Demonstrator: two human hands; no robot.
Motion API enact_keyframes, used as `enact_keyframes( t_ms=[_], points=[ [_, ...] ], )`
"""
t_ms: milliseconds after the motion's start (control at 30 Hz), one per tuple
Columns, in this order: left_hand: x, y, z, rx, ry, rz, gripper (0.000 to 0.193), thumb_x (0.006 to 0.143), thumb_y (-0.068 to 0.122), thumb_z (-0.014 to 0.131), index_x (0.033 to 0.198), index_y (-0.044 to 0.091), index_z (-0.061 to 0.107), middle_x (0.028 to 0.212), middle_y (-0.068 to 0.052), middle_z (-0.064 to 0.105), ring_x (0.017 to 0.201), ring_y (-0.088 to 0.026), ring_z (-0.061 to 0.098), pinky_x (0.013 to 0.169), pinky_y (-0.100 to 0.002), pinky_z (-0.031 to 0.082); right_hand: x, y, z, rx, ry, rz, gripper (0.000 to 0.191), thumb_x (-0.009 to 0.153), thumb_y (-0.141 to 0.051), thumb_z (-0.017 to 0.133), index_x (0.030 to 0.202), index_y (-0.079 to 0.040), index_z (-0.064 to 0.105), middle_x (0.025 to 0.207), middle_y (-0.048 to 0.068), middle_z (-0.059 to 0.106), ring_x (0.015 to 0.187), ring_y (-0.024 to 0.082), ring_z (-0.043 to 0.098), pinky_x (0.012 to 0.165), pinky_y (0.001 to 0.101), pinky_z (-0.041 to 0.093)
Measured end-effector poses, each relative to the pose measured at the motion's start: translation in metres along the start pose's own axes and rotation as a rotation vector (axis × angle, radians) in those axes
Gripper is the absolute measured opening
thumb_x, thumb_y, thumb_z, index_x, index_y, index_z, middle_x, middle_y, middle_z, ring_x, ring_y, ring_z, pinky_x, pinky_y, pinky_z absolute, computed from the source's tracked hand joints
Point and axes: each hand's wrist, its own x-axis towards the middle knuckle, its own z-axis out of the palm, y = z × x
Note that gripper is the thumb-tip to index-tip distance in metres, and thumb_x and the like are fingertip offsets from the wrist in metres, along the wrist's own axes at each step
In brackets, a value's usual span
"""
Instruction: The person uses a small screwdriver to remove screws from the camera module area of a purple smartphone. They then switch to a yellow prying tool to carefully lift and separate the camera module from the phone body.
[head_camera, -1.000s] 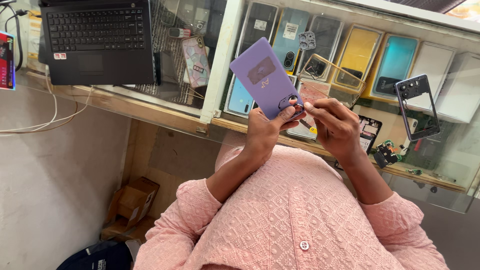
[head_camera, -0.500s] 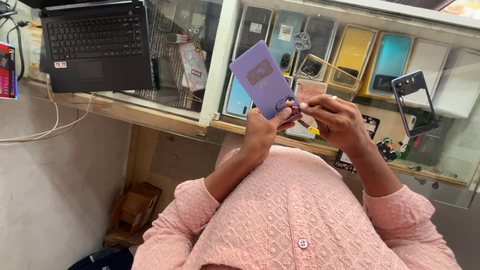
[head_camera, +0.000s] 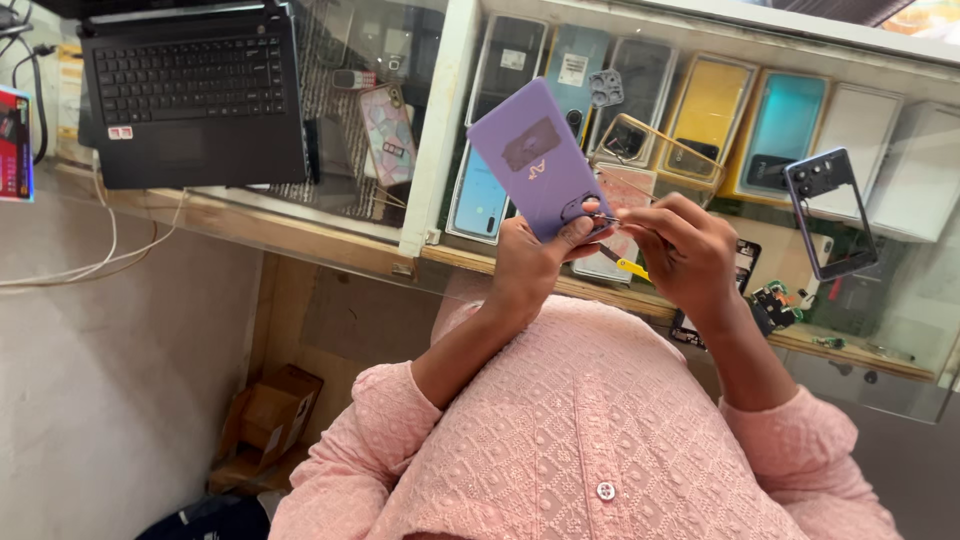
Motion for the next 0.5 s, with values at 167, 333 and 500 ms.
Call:
enact_keyframes(
  t_ms=[167,333,500],
  points=[
    [-0.004,-0.001,0.000,0.041,-0.011,0.047,0.024,0.101,0.001,0.065,0.123,-0.008,0.067,0.114,-0.017,0.073,0.104,-0.026,0.075,0.090,-0.033,0.065,-0.006,-0.014,0.002,-0.111,0.048,-0.096,0.019,0.092,0.003,0.080,0.109,-0.005,0.075,0.101,0.010,0.071,0.085,0.019,0.071,0.070,0.0323,0.056],
    [-0.002,-0.003,0.001,0.048,-0.020,0.060,0.025,0.100,0.001,0.065,0.123,-0.008,0.067,0.114,-0.018,0.073,0.104,-0.026,0.075,0.091,-0.034,0.066,-0.003,-0.012,0.002,-0.107,0.053,-0.029,0.017,0.091,0.001,0.083,0.105,-0.006,0.076,0.097,0.010,0.070,0.077,0.018,0.070,0.063,0.0310,0.055],
    [-0.001,-0.005,-0.001,0.042,-0.007,0.051,0.025,0.101,0.001,0.065,0.124,-0.007,0.066,0.115,-0.018,0.072,0.104,-0.026,0.075,0.090,-0.034,0.066,-0.006,-0.009,0.007,-0.097,0.077,-0.064,0.020,0.096,0.004,0.076,0.113,-0.005,0.074,0.103,0.009,0.071,0.087,0.020,0.072,0.072,0.0320,0.057]
  ],
)
